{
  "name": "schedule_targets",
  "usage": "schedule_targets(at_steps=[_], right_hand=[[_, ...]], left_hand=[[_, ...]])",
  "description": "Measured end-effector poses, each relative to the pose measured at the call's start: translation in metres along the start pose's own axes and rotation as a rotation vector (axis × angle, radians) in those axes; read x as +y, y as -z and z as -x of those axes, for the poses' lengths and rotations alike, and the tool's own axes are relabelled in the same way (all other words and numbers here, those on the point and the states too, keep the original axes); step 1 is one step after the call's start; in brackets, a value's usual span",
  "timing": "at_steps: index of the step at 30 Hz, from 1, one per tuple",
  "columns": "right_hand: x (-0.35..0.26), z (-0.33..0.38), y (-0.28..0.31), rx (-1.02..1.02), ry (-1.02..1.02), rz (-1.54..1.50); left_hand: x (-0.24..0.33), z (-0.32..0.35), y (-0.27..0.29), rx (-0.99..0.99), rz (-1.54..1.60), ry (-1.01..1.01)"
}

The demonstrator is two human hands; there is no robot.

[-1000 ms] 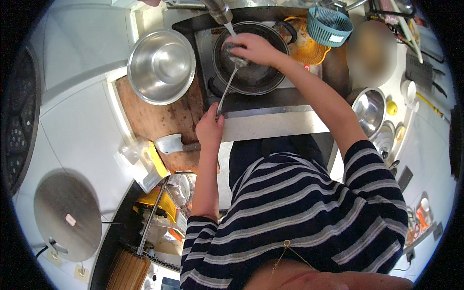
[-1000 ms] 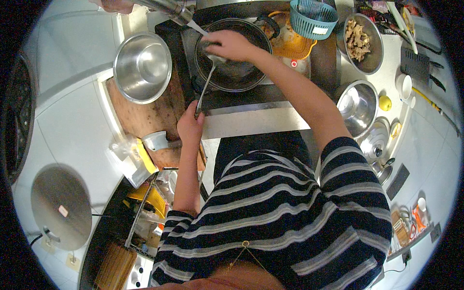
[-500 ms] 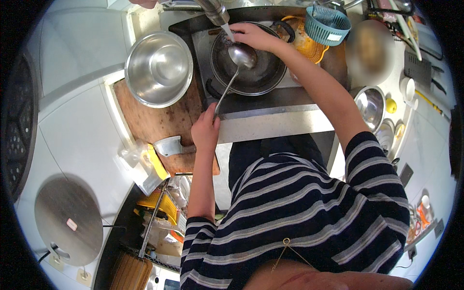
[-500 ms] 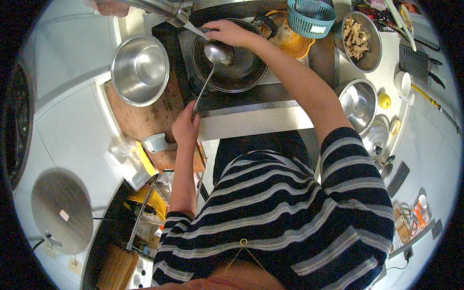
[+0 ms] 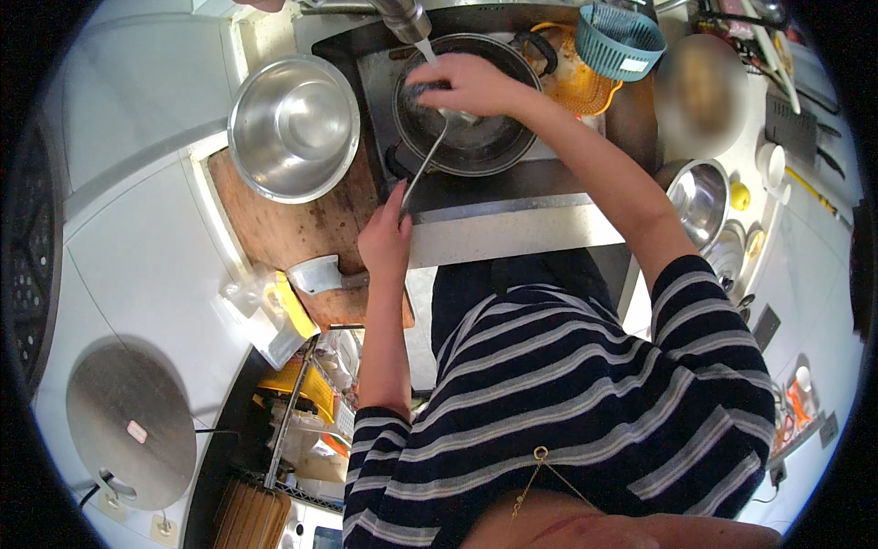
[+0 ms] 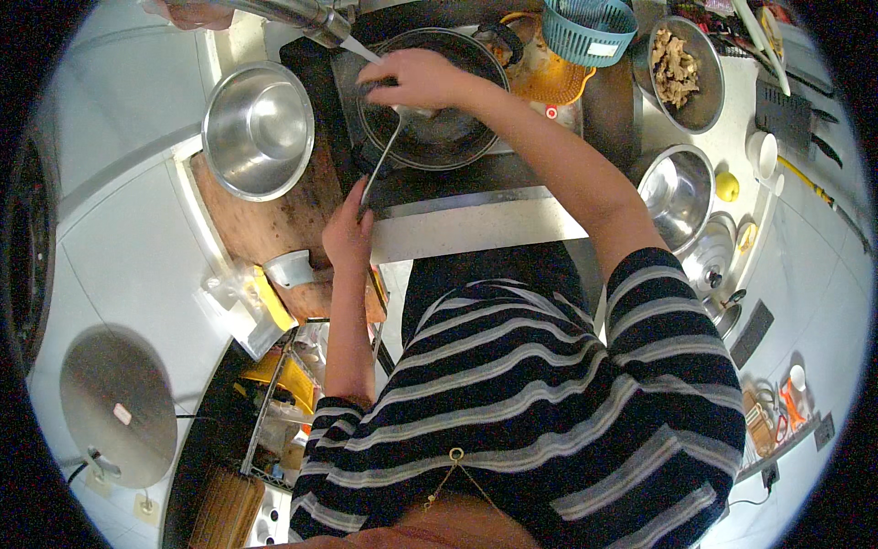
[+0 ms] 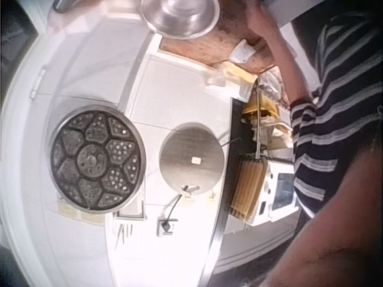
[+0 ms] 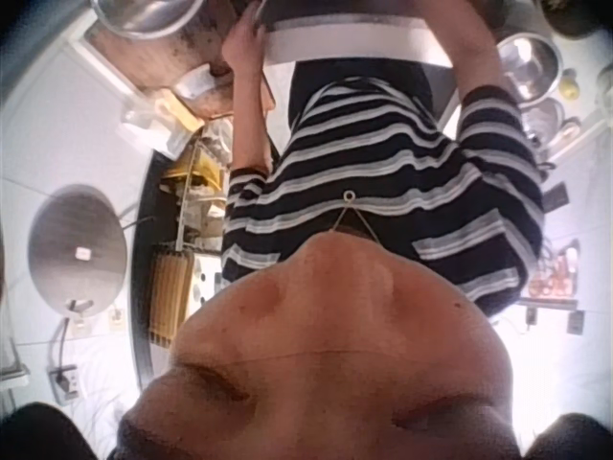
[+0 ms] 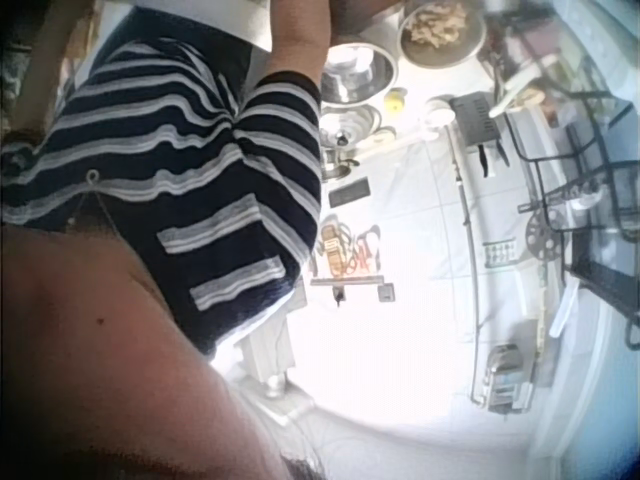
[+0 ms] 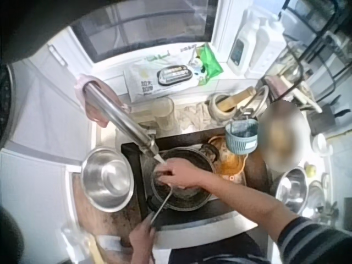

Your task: The person takes a covered dish out of a refrigerator and puts it on a table, gets utensils from a rack, and washes a pan and a pot in a sink using a scrubber.

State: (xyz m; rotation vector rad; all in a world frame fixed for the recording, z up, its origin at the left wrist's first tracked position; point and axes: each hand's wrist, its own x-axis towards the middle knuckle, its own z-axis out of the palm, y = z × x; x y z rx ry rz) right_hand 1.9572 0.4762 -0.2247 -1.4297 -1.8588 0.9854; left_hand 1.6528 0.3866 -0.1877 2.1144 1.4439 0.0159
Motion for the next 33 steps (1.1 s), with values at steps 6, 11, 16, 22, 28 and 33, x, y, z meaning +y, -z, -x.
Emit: schedule_targets(at_steps=[6,11,16,22,28,33], right_hand=[[0.059,-0.004,0.003,0.173,-0.279,-0.53],[0.038,0.02,-0.031,0.531,-0.324,-0.452],[-0.017,0.027,-0.05,0.69,-0.186,-0.31],[0.024,0.033,-0.023,0.592,-0.66,-1.141],[-0.001,0.027,-0.027,0.492,-0.432,-0.841],[0.041,0.033,-0.015,0.353,-0.563,-1.076]], left_hand=[[0.029,-0.005,-0.007,-0.071,0.059,0.123],[0.035,-0.011,-0.02,0.102,0.365,0.144],[0.058,-0.021,-0.017,-0.003,0.545,0.221],[0.064,-0.008,-0.01,-0.275,0.891,0.397],[0.051,0.0,-0.021,-0.246,0.868,0.365],[0.065,-0.003,-0.002,-0.517,1.239,0.54]])
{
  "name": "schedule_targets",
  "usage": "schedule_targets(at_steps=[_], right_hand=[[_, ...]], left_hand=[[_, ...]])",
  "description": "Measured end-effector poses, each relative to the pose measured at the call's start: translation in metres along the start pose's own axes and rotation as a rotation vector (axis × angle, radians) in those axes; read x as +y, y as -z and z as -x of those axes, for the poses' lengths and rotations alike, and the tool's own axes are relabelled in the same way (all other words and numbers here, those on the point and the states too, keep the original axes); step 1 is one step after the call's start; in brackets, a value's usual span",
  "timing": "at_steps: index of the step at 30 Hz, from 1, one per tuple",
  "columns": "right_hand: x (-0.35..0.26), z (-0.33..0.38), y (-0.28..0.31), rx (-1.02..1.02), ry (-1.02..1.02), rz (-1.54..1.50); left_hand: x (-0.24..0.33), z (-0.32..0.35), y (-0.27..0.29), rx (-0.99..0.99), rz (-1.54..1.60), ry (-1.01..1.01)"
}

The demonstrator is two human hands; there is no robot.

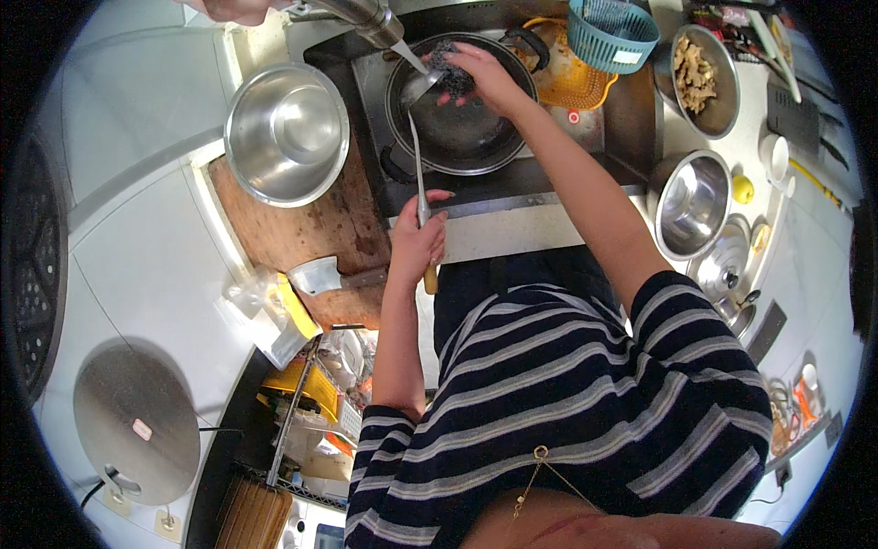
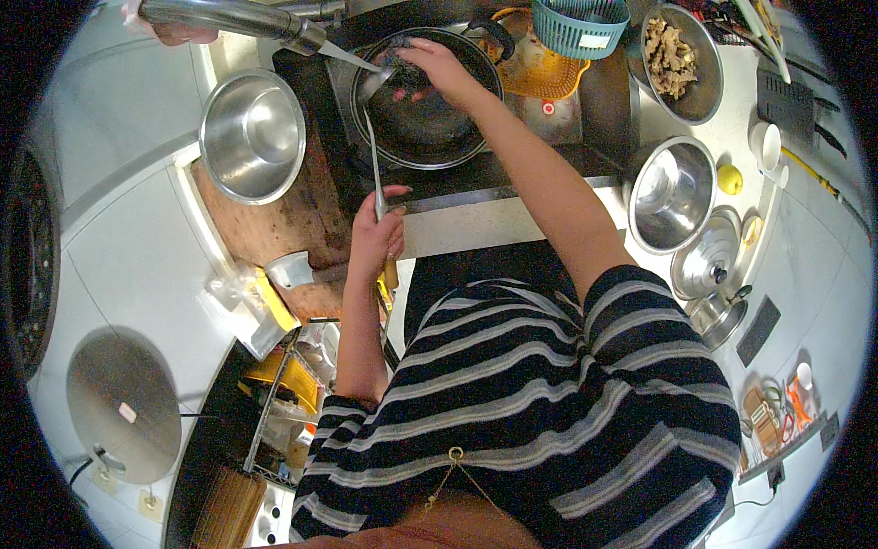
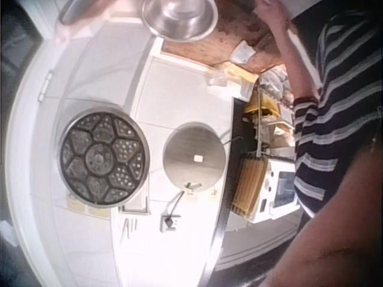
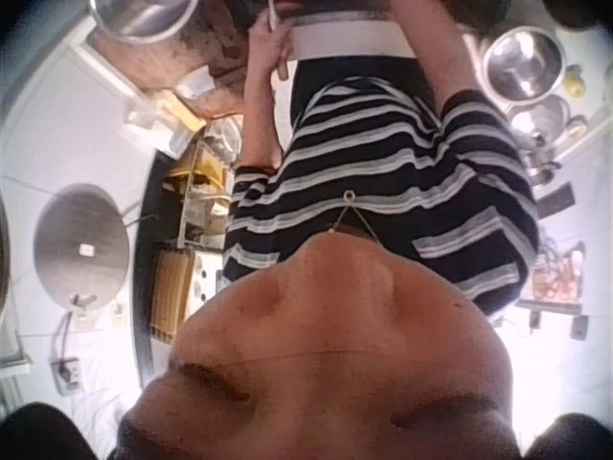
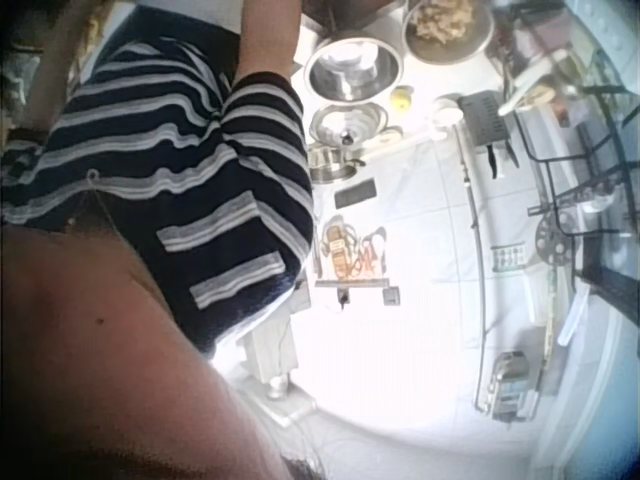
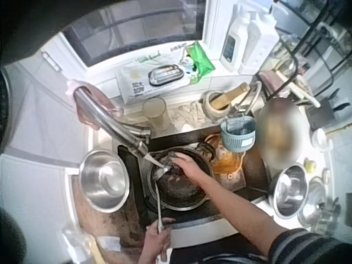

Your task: The person takes a covered dish out of a refrigerator and puts it on a table, gets utensils from a rack, and washes a pan and a pot in a sink using a scrubber.

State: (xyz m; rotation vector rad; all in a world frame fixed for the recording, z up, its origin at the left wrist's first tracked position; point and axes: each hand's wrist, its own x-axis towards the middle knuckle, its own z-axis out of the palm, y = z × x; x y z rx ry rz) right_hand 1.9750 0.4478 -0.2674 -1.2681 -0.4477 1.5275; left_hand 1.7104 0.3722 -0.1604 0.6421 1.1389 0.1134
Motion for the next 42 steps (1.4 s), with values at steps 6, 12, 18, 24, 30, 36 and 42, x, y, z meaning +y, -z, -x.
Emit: schedule_targets(at_steps=[6,12,18,24,30,36,42], right_hand=[[0.031,-0.003,-0.009,0.021,-0.292,-0.475],[0.069,0.022,-0.039,-0.017,-0.305,-0.676],[0.045,0.05,-0.033,0.32,-0.253,-0.433],[0.042,0.028,-0.057,0.163,-0.17,-0.808],[0.049,0.008,-0.061,0.219,-0.29,-0.492],[0.02,-0.036,-0.017,0.157,0.372,1.115],[-0.011,-0.042,-0.058,-0.397,0.95,1.599]], left_hand=[[0.0,0.001,-0.003,-0.258,0.345,0.087],[-0.005,-0.03,-0.016,-0.468,0.801,0.031],[-0.018,-0.031,-0.01,-0.794,1.347,0.088],[-0.029,-0.032,-0.041,-0.869,1.337,0.222],[-0.028,-0.026,-0.022,-0.778,1.311,0.276],[-0.009,-0.014,0.009,-0.445,0.691,0.321],[0.022,-0.016,0.019,-0.223,0.314,0.332]])
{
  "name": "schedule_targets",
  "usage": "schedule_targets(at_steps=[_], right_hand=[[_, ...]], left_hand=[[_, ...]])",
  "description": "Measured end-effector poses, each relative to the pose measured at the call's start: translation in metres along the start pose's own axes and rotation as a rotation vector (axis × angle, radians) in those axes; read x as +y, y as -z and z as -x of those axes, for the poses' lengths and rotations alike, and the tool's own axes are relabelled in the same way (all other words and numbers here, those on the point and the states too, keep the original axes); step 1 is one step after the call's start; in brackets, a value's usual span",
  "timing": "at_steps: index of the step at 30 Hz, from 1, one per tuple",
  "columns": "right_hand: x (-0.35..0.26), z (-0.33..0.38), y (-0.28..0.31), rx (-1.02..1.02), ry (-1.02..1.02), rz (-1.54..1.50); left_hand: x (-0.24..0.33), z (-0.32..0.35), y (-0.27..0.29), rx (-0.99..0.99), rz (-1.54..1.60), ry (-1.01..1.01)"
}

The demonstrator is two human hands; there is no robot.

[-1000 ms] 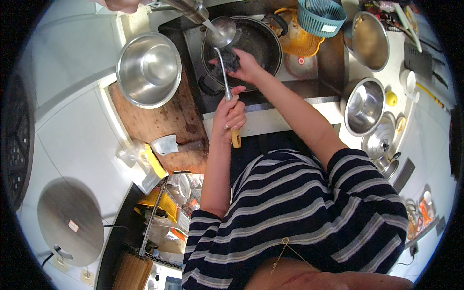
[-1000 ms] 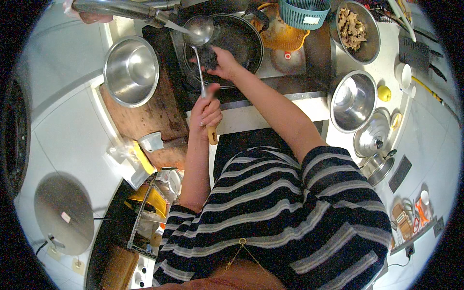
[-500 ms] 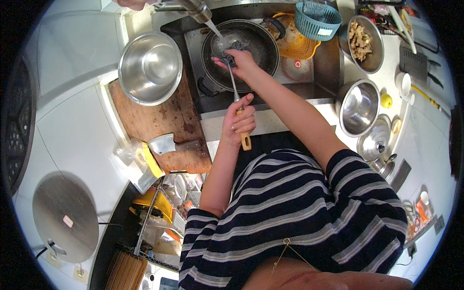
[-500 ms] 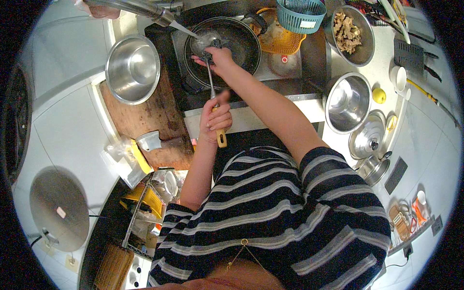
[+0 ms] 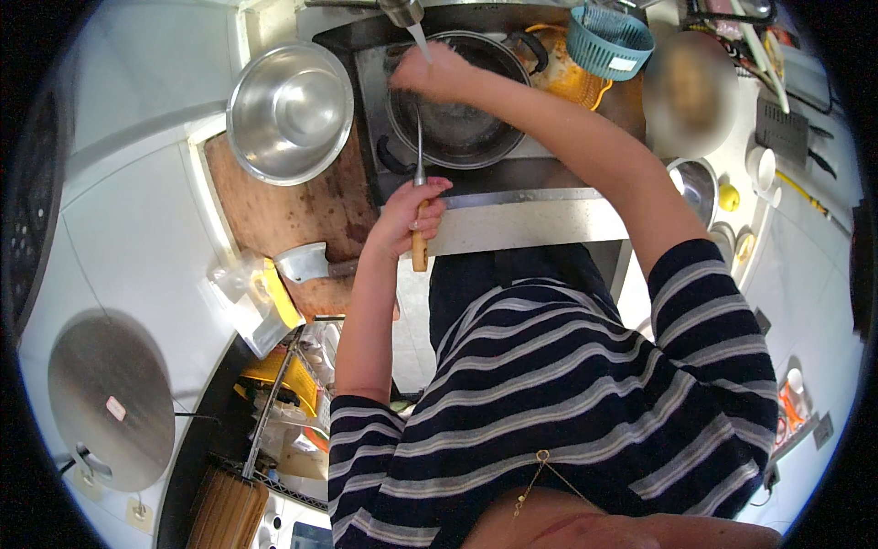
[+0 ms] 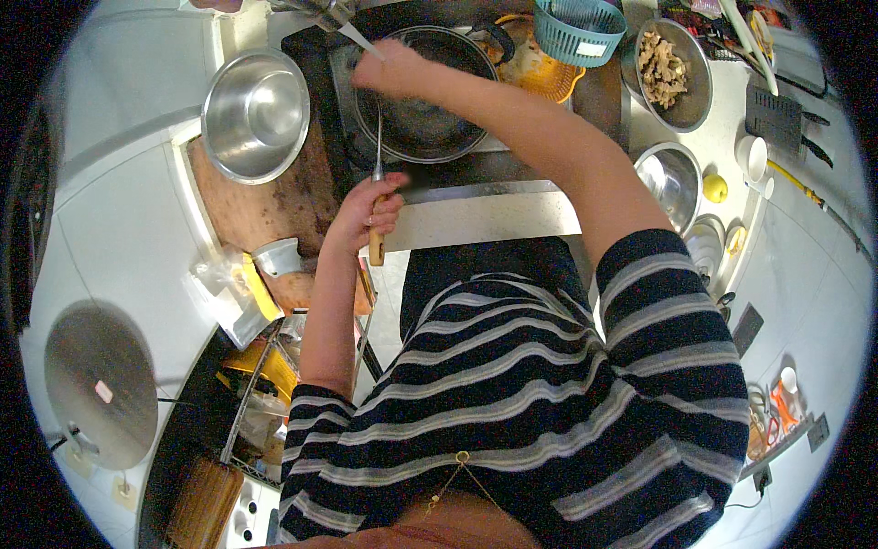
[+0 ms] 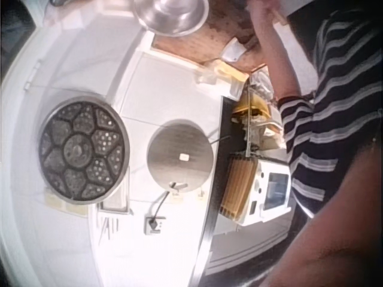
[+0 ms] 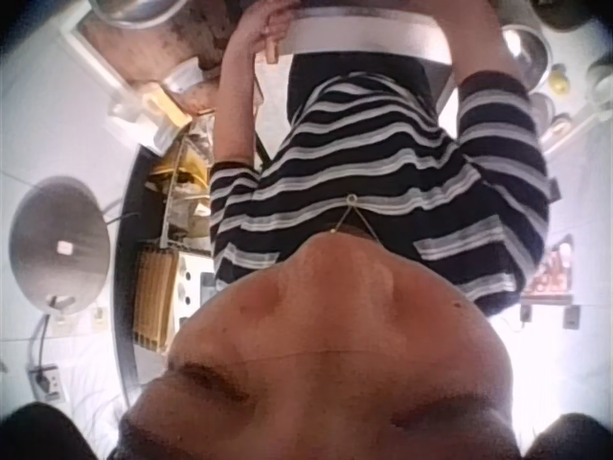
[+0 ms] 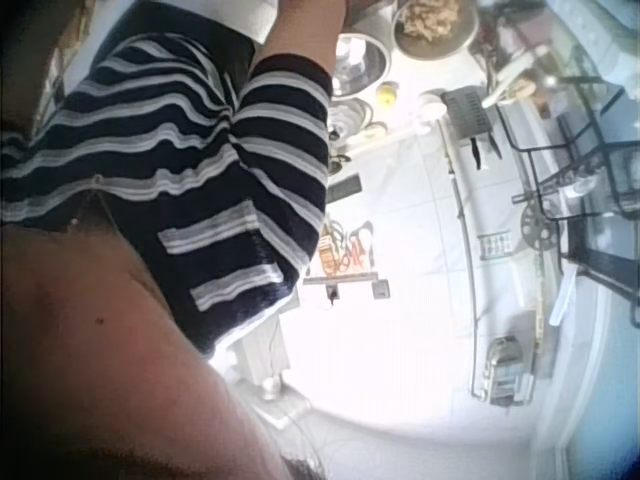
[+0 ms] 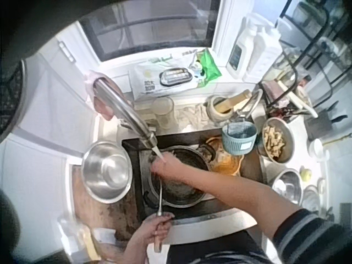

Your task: The person takes a covered dish out of a refrigerator and puts it on a table, gets utensils from a rack, and washes a pan and a pot in a sink using a scrubber.

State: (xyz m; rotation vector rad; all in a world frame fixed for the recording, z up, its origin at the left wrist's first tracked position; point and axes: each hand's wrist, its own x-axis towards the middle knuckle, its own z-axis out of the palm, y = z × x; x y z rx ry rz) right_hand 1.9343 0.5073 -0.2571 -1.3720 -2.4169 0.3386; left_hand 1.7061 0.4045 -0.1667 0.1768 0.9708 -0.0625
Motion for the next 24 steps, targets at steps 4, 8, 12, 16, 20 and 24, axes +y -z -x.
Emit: schedule_targets(at_steps=[4,8,12,16,20,24], right_hand=[[-0.004,0.003,-0.005,-0.185,-0.043,-0.022],[0.035,0.05,-0.016,-0.047,-0.996,-0.524],[0.021,0.113,-0.035,0.002,-1.222,-0.76],[-0.024,0.14,-0.022,0.31,-1.376,-1.338],[-0.035,0.169,-0.012,0.401,-1.439,-1.459],[-0.035,0.18,-0.009,0.285,-1.293,-1.181]], left_hand=[[0.013,-0.002,0.002,0.063,-0.102,-0.131],[0.013,-0.004,0.001,0.147,-0.232,-0.181],[0.016,-0.012,-0.017,0.32,-0.575,-0.323],[0.03,-0.02,-0.018,0.425,-0.743,-0.441],[0.047,-0.024,-0.029,0.457,-0.997,-0.583],[0.032,-0.022,-0.015,0.454,-1.145,-0.64]])
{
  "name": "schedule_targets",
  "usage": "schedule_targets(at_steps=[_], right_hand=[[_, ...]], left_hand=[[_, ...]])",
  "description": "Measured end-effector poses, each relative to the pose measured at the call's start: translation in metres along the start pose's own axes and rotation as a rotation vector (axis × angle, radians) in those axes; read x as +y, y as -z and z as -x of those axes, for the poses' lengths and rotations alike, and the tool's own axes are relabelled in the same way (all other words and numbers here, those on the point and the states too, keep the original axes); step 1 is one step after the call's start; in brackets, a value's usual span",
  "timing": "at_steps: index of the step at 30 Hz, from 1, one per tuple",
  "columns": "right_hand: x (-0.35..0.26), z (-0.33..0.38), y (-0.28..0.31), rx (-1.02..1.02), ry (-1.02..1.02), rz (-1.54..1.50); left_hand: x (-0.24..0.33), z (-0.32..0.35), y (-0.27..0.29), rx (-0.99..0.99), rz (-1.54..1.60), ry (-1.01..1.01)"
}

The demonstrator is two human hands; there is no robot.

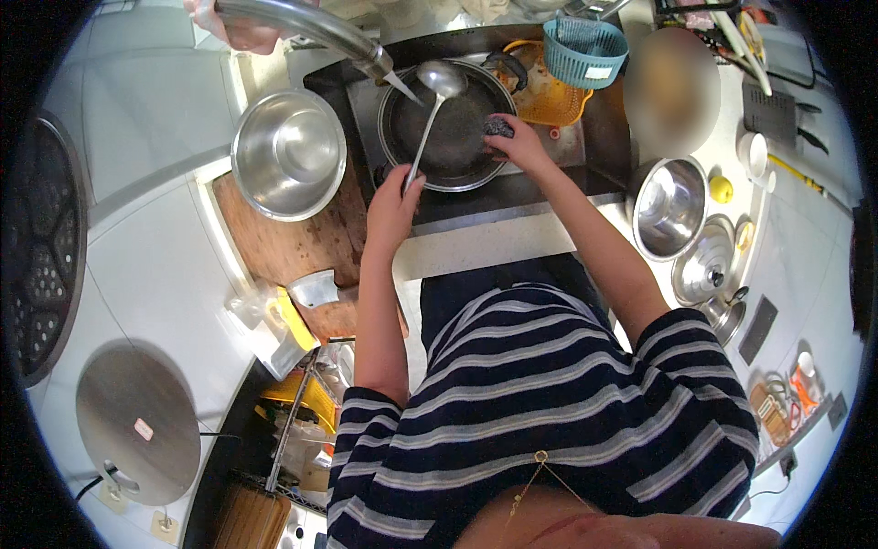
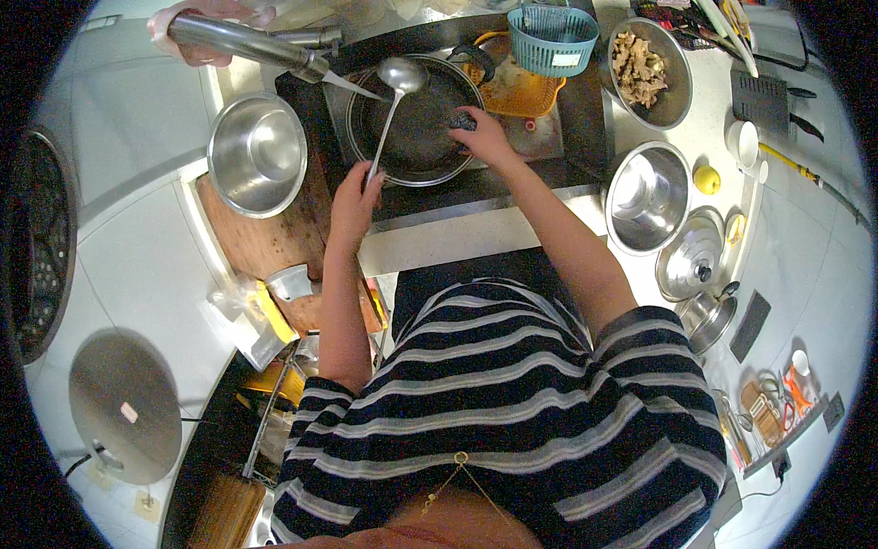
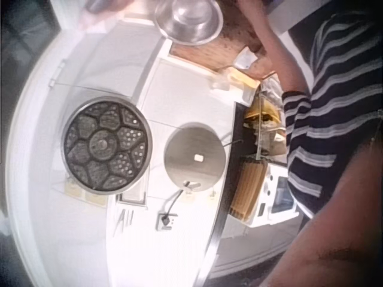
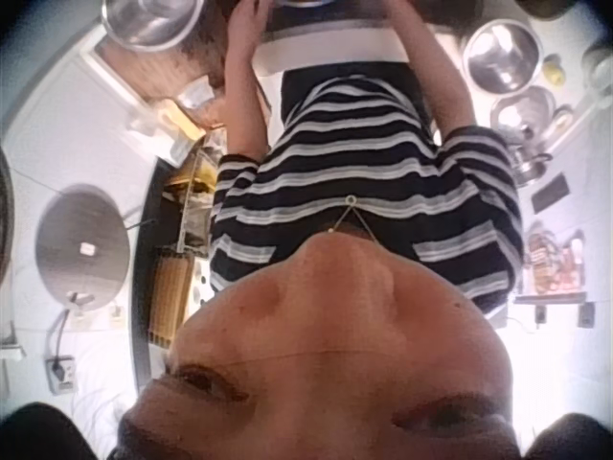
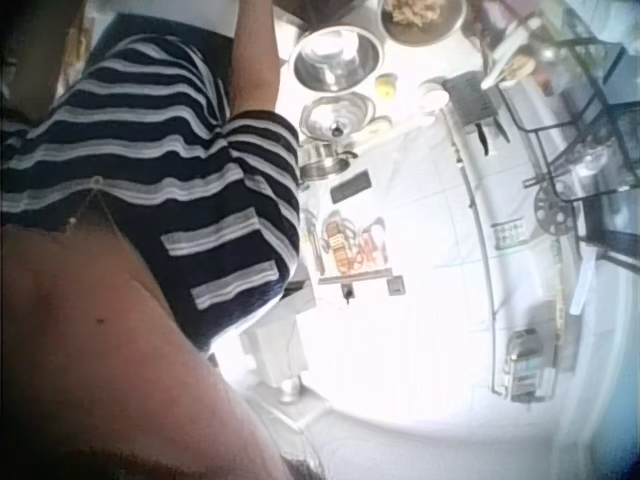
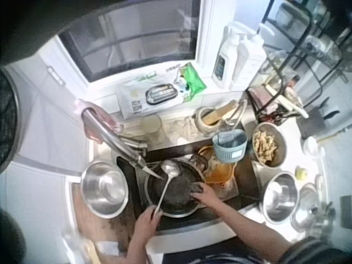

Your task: The person takes a covered dish out of a refrigerator and puts it on a table, gets utensils from a rack, and washes a pan and a pot in a sink using a scrubber.

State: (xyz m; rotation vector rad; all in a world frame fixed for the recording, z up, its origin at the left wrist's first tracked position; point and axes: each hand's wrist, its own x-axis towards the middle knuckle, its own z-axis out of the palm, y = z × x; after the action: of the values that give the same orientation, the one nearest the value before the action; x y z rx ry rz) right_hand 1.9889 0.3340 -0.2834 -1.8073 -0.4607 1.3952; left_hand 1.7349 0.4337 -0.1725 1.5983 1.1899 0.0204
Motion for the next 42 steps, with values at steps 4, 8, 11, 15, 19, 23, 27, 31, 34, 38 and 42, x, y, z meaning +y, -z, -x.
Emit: schedule_targets(at_steps=[4,8,11,15,19,23,27,31,34,38,42], right_hand=[[-0.042,0.008,0.001,-0.133,-0.111,-0.357],[-0.073,0.0,-0.009,-0.188,-0.104,-0.534],[-0.086,-0.008,-0.014,-0.17,-0.118,-0.523],[-0.079,-0.016,-0.009,-0.159,-0.115,-0.538],[-0.067,-0.015,-0.006,-0.119,-0.173,-0.598],[-0.055,-0.009,0.0,-0.093,-0.201,-0.589],[-0.047,0.001,0.012,-0.051,-0.194,-0.591],[-0.043,0.004,0.019,-0.038,-0.181,-0.606],[-0.044,0.004,0.017,-0.041,-0.169,-0.605],[-0.045,0.005,0.019,-0.029,-0.159,-0.564],[-0.044,0.011,0.025,-0.012,-0.152,-0.586]], left_hand=[[-0.031,0.034,0.0,0.073,0.0,-0.083],[-0.052,0.057,-0.002,0.153,0.058,-0.095],[-0.052,0.056,-0.002,0.199,0.085,-0.096],[-0.035,0.03,-0.007,0.351,-0.092,-0.177],[-0.021,-0.017,-0.018,0.498,-0.001,-0.298],[0.002,-0.064,-0.017,0.469,0.043,-0.347],[0.04,-0.094,-0.005,0.422,0.056,-0.386],[0.049,-0.113,0.007,0.461,-0.02,-0.438],[0.046,-0.122,0.01,0.443,0.045,-0.455],[0.047,-0.108,0.001,0.348,0.268,-0.307],[0.046,-0.067,-0.01,0.3,0.335,-0.225]])
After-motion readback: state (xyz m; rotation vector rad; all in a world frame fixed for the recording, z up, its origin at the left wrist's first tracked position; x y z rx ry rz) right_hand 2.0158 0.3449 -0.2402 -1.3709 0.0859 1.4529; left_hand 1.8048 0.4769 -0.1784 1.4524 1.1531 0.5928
